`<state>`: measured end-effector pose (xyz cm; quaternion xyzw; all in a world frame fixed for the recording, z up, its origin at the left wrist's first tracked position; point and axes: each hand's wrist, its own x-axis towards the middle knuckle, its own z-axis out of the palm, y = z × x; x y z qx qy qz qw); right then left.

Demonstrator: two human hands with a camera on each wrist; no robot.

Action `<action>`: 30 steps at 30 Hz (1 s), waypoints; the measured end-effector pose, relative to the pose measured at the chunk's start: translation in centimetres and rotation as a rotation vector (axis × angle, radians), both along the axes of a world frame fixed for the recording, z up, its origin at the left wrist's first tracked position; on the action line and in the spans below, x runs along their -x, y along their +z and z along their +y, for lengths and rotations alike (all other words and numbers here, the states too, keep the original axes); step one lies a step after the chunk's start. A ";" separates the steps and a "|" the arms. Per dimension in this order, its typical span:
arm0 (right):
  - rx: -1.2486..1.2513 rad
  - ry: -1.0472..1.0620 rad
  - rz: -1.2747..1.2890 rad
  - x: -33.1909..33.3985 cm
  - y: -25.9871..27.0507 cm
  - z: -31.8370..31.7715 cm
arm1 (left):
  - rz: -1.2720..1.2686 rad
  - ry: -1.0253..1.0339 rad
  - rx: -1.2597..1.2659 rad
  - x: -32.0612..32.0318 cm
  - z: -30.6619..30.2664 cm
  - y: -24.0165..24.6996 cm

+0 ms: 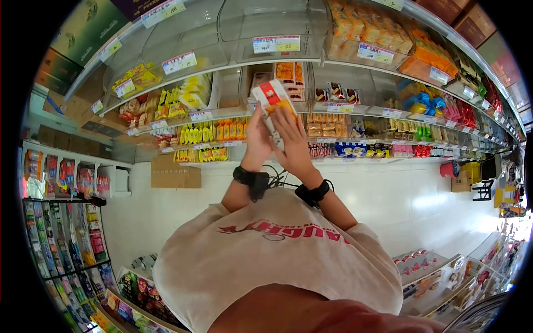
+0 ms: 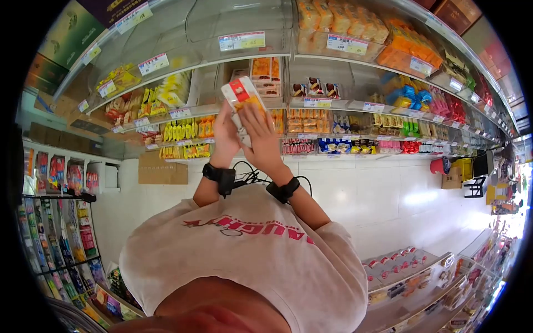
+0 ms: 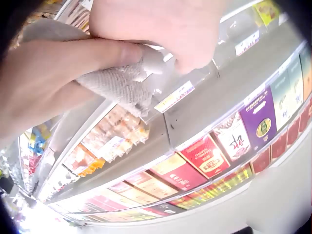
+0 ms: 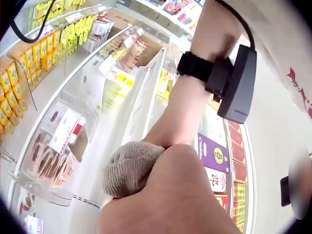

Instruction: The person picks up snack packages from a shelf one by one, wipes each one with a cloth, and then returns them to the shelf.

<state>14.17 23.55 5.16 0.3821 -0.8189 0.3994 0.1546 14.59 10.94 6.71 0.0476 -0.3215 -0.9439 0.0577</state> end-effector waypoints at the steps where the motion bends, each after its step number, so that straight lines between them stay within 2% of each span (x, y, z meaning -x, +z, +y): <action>1: -0.057 0.052 0.018 -0.3 0.1 0.2 | -0.083 -0.015 -0.052 -0.2 -0.6 0.0; 2: -0.112 0.101 0.036 -0.3 0.3 0.3 | -0.166 -0.033 -0.102 -0.2 -1.0 -0.1; 3: -0.158 0.156 -0.005 0.0 0.8 1.0 | -0.199 0.018 -0.087 0.6 -1.6 -2.4; 5: 0.016 0.006 -0.049 1.0 -0.3 1.4 | -0.146 0.108 -0.002 1.1 -1.4 -3.9; 7: 0.198 -0.151 -0.044 2.2 0.2 1.5 | -0.174 0.171 0.013 1.1 -0.3 -2.7; 10: 0.048 -0.135 0.032 2.5 1.9 0.8 | -0.086 -0.049 0.238 0.9 -0.8 -3.2; 11: -0.020 -0.089 0.024 2.5 0.7 0.1 | -0.206 0.059 0.150 0.7 0.6 -3.1; 15: 0.016 -0.030 -0.065 2.1 -2.8 0.0 | -0.177 0.100 0.063 2.2 -2.3 -6.9; 17: 0.118 -0.044 -0.381 2.2 -5.7 0.8 | -0.190 0.113 0.035 1.9 -2.1 -5.4; 19: 0.247 -0.041 -0.654 2.2 -5.7 1.9 | -0.165 0.153 0.045 1.6 -1.6 -3.6; 22: 0.475 -0.007 -0.989 2.8 -4.2 3.8 | -0.071 0.121 0.296 1.9 -2.0 -4.6; 25: 0.490 -0.080 -0.832 2.3 -4.2 4.2 | -0.114 0.053 0.642 1.5 -1.6 -3.4; 26: 0.493 -0.118 -0.777 2.3 -4.3 4.4 | -0.110 -0.008 0.596 1.3 -1.2 -2.9; 29: 0.650 -0.195 -0.870 2.3 -4.4 5.2 | -0.093 -0.140 0.470 0.7 0.0 -2.4; 30: 0.601 -0.197 -0.854 2.4 -4.7 5.7 | -0.080 -0.152 0.440 0.6 0.2 -2.5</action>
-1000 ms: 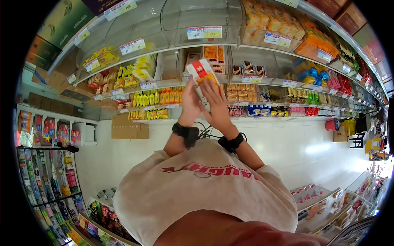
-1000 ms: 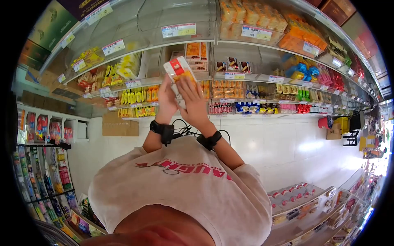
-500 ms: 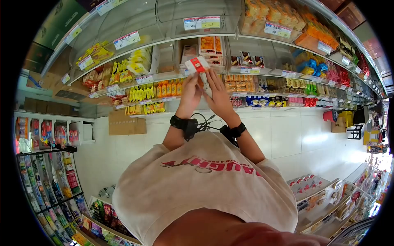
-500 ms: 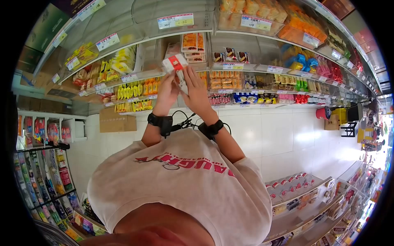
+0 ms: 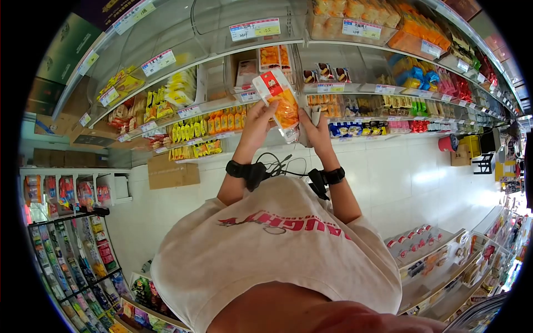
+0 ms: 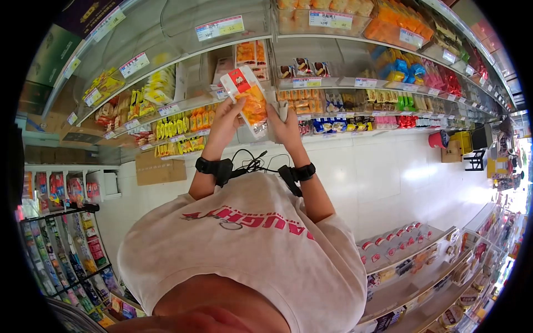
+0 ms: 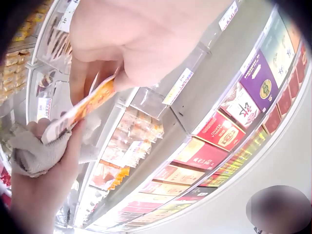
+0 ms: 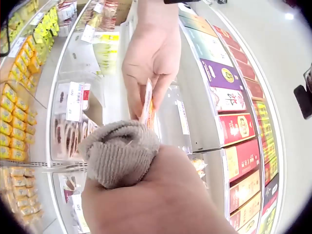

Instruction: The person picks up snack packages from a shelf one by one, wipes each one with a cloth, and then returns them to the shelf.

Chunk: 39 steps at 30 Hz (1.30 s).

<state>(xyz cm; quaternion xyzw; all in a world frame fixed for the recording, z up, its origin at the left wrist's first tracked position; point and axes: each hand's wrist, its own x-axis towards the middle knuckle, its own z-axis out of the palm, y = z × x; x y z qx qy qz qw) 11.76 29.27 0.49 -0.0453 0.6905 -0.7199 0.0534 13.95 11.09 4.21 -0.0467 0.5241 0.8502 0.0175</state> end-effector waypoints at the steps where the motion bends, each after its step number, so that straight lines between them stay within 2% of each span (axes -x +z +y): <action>1: -0.046 0.014 0.013 0.3 -0.6 0.7 | 0.008 -0.014 -0.031 -0.1 0.2 -0.1; 2: -0.092 0.027 0.027 0.7 -1.3 1.4 | -0.010 0.005 -0.032 -0.1 0.5 -0.3; 6: 0.236 -0.351 0.133 2.5 0.5 2.5 | -0.154 0.017 -0.069 -0.1 1.5 -1.1; 7: 0.148 -0.297 0.140 2.7 0.5 3.0 | -0.213 0.000 -0.083 -0.2 1.7 -1.2; 10: -0.294 -0.169 0.388 1.6 1.8 0.7 | -0.284 -0.137 -0.235 -0.6 3.5 -1.6; 11: -0.428 -0.121 0.540 1.2 2.3 0.4 | -0.280 -0.075 -0.280 -0.9 4.4 -1.4; 13: -0.694 -0.013 0.846 0.2 2.9 0.1 | -0.228 -0.056 -0.290 -0.4 2.9 -4.1; 16: -0.650 0.333 0.751 -0.6 1.4 1.7 | -0.250 0.081 -0.289 -0.1 0.8 -5.7; 17: -0.643 0.359 0.817 -1.0 0.9 2.3 | -0.256 0.153 -0.288 -0.2 0.4 -5.9; 20: -0.384 0.497 0.650 -1.1 -0.5 4.4 | -0.187 0.301 -0.272 -0.5 0.8 -3.7; 21: -0.362 0.277 0.643 -1.0 -2.2 4.5 | -0.177 0.337 -0.256 -0.5 0.8 -3.3; 24: -0.016 0.070 -0.003 0.3 -3.5 4.9 | -0.172 0.366 -0.054 -0.8 1.4 -1.7; 27: 0.295 -0.122 -0.329 0.8 -2.3 3.4 | -0.172 0.346 0.205 -0.9 2.4 -0.4; 30: 0.207 0.410 -0.254 0.0 -1.9 2.3 | -0.109 0.305 0.393 -0.6 1.7 -0.8; 33: 0.095 0.349 -0.209 -0.7 -1.3 0.2 | 0.103 0.201 0.564 -0.8 1.7 0.3; 36: -0.003 0.366 -0.171 -0.4 0.0 -0.8 | 0.053 0.160 0.324 -1.0 -0.5 -1.6; 38: -0.058 0.372 -0.130 -0.4 0.7 -1.6 | 0.087 0.208 0.235 -1.1 -1.3 -1.8; 39: -0.001 0.251 -0.108 -0.2 0.5 -2.0 | 0.104 0.229 0.190 -1.2 -1.5 -1.3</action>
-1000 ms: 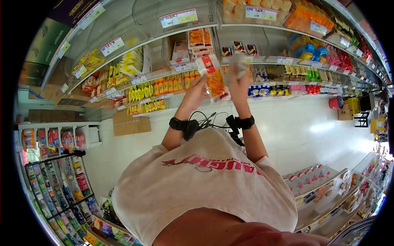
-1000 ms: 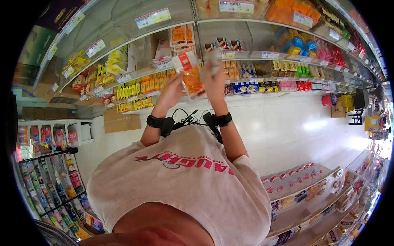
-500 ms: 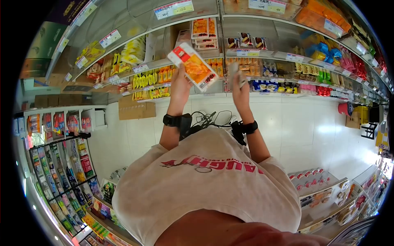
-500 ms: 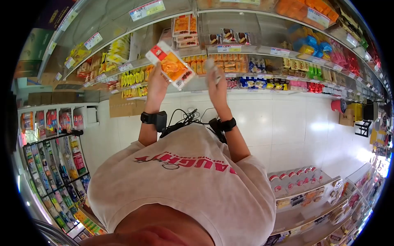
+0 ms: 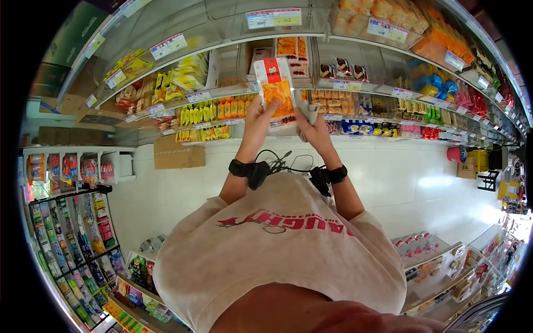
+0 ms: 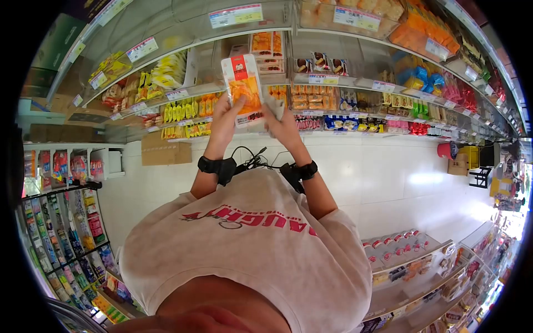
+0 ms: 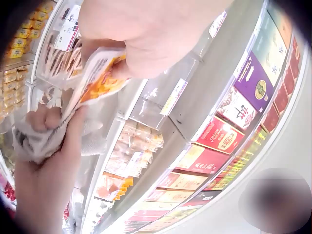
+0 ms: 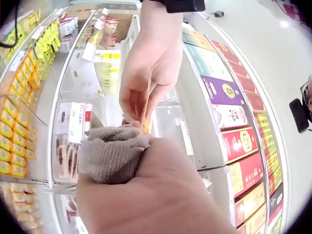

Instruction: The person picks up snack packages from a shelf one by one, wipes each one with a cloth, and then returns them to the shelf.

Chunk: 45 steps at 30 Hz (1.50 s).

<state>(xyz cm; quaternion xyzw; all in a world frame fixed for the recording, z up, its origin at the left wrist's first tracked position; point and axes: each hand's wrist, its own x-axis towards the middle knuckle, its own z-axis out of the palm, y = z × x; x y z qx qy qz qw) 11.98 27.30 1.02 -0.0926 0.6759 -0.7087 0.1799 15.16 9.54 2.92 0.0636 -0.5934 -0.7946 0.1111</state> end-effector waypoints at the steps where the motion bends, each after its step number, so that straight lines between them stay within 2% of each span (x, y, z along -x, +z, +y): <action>1: 0.053 -0.122 0.018 0.5 -0.4 -0.5 | -0.024 0.031 0.098 -0.2 -0.6 0.6; 2: 0.107 -0.241 0.037 1.1 -0.6 -0.9 | -0.050 0.066 0.195 -0.5 -1.3 1.3; 4: 0.173 -0.452 0.054 2.1 1.8 -1.3 | -0.097 -0.008 0.367 -1.1 -3.3 2.4; 5: 0.201 -0.559 0.059 2.3 3.2 -1.6 | -0.117 -0.121 0.441 -1.4 -4.6 2.5; 8: 0.036 -0.290 0.349 2.0 4.8 -3.0 | -0.080 -0.386 0.641 -2.2 -6.9 3.2; 9: -0.118 -0.155 0.482 1.9 5.2 -3.7 | -0.044 -0.461 0.704 -2.3 -7.3 3.1; 11: -0.421 0.135 0.737 1.6 5.7 -5.7 | -0.027 -0.482 0.649 -2.4 -8.0 2.0; 13: -0.398 0.199 0.483 0.6 5.6 -7.6 | 0.062 -0.529 0.647 -2.4 -9.4 1.0; 14: -0.379 0.226 0.360 0.3 5.5 -8.4 | 0.009 -0.570 0.608 -2.6 -10.3 0.8; 17: -0.292 0.202 0.331 0.0 2.8 -10.0 | -0.097 -0.638 0.513 -3.2 -12.4 1.5; 18: -0.365 0.153 0.392 -0.1 2.7 -10.6 | -0.097 -0.636 0.492 -3.2 -12.8 0.9; 22: -0.439 0.227 0.281 0.3 4.0 -10.8 | -0.150 -0.695 0.498 -2.6 -14.0 -0.8; 24: -0.478 0.217 0.224 0.1 4.4 -10.2 | -0.188 -0.793 0.496 -1.9 -14.4 -1.1; 28: -0.335 0.185 0.216 0.9 3.3 -8.6 | -0.131 -0.906 0.545 0.3 -14.0 0.1; 31: -0.371 0.038 0.236 3.0 3.1 -7.5 | -0.060 -0.727 0.519 1.8 -12.8 -0.5; 32: -0.373 -0.076 0.305 4.4 0.8 -6.3 | -0.151 -0.679 0.532 2.6 -12.7 -0.4; 34: -0.231 -0.318 0.303 5.9 1.3 -6.2 | -0.332 -0.564 0.560 4.6 -12.7 -0.3; 35: -0.152 -0.435 0.292 6.5 1.6 -6.3 | -0.257 -0.451 0.465 5.6 -12.2 -0.7; 36: -0.179 -0.456 0.361 7.0 1.8 -6.3 | -0.179 -0.341 0.376 6.7 -11.7 -1.7; 37: -0.182 -0.377 0.415 7.3 1.8 -6.4 | -0.097 -0.237 0.296 7.6 -11.2 -1.9; 38: -0.181 -0.306 0.472 7.7 1.7 -6.4 | -0.136 -0.216 0.408 8.4 -10.7 -2.2; 41: -0.312 -0.157 0.705 8.8 1.2 -7.5 | -0.197 -0.300 0.362 11.0 -8.6 -0.9; 42: -0.338 -0.105 0.762 9.4 0.5 -8.1 | -0.221 -0.281 0.142 12.5 -8.5 -3.8; 43: -0.364 -0.051 0.823 9.9 0.3 -8.3 | -0.190 -0.260 0.111 13.3 -8.0 -3.6; 44: -0.430 0.022 0.751 10.2 0.2 -8.2 | -0.154 -0.238 0.080 14.2 -7.5 -3.3; 45: -0.453 -0.004 0.778 10.6 0.3 -8.0 | -0.113 -0.216 0.046 15.0 -7.0 -2.8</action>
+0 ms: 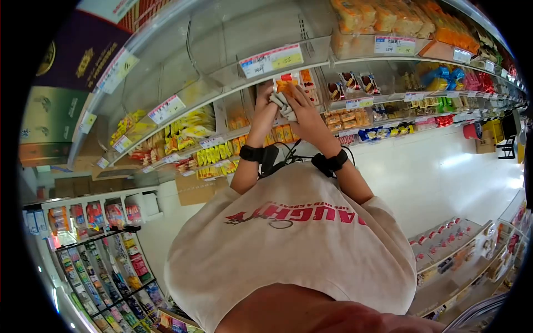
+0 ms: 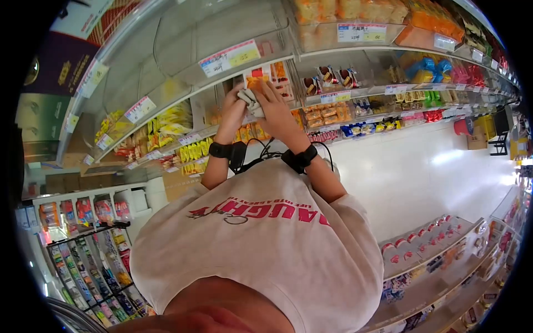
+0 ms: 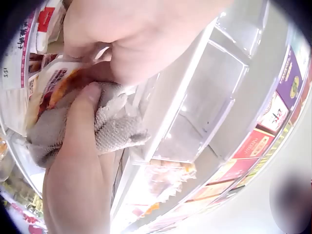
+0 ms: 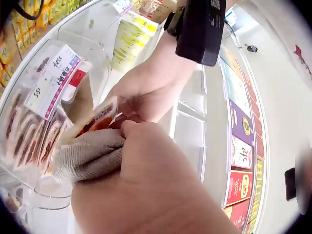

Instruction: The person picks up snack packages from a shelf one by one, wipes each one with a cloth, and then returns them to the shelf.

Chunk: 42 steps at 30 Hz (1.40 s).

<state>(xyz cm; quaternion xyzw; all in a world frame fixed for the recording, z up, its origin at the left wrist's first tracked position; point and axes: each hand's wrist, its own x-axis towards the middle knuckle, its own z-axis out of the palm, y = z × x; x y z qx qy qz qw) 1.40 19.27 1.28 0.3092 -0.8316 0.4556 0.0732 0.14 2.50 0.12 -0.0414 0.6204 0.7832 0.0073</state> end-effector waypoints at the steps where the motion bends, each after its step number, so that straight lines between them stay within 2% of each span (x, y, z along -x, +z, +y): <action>1: -0.015 -0.027 0.034 0.5 0.1 0.2 | 0.014 0.007 -0.051 0.5 0.9 1.4; 4: -0.044 -0.084 0.095 2.2 0.0 0.5 | 0.124 -0.077 0.102 3.6 -0.8 -2.4; 6: -0.021 -0.092 0.117 4.0 -1.9 -0.2 | 0.077 0.018 0.465 4.6 -0.4 -3.3; 7: -0.051 -0.058 0.063 4.7 -3.3 -0.3 | 0.161 0.059 0.698 4.9 -0.2 -3.0; 9: -0.111 0.007 -0.046 5.7 -5.4 -0.2 | 0.172 0.130 1.032 4.8 -0.1 -1.5; 12: -0.125 -0.052 0.143 6.2 -7.6 -0.8 | 0.080 0.197 0.975 4.6 -2.0 -2.7; 13: -0.096 -0.047 0.139 6.5 -7.5 -0.9 | 0.182 0.168 0.922 5.0 -3.2 -3.7; 16: 0.002 -0.032 0.092 8.0 -7.8 -1.2 | 0.288 0.030 1.171 5.3 -5.7 -5.8; 17: 0.045 -0.028 0.061 8.6 -8.1 -1.2 | 0.289 -0.010 1.142 5.6 -6.0 -6.0; 20: 0.114 -0.036 0.038 8.7 -8.4 -1.3 | 0.111 -0.153 1.119 4.1 -5.0 -3.2; 21: 0.117 -0.027 0.026 8.7 -8.5 -1.3 | 0.159 -0.232 1.202 4.6 -5.4 -3.5; 24: 0.113 -0.039 0.040 8.5 -8.5 -1.3 | -0.021 -0.379 1.210 4.8 -5.8 -4.2; 25: 0.111 -0.052 0.051 8.4 -8.4 -1.2 | 0.076 -0.357 1.215 5.0 -6.2 -5.1; 32: 0.076 -0.089 0.027 7.7 -7.6 -1.0 | 0.113 -0.179 1.364 4.8 -6.3 -7.0; 34: 0.119 -0.118 0.066 7.5 -7.7 -1.0 | 0.041 -0.104 1.295 4.9 -6.3 -6.2; 37: 0.110 -0.130 0.073 7.4 -7.9 -0.7 | -0.043 -0.204 1.286 4.2 -5.8 -3.5; 40: 0.138 -0.106 0.036 7.2 -7.6 -0.7 | 0.071 0.011 1.217 2.6 -4.6 -2.2; 42: 0.209 -0.121 0.028 7.2 -7.3 -0.7 | 0.213 0.096 1.055 2.1 -4.2 -1.4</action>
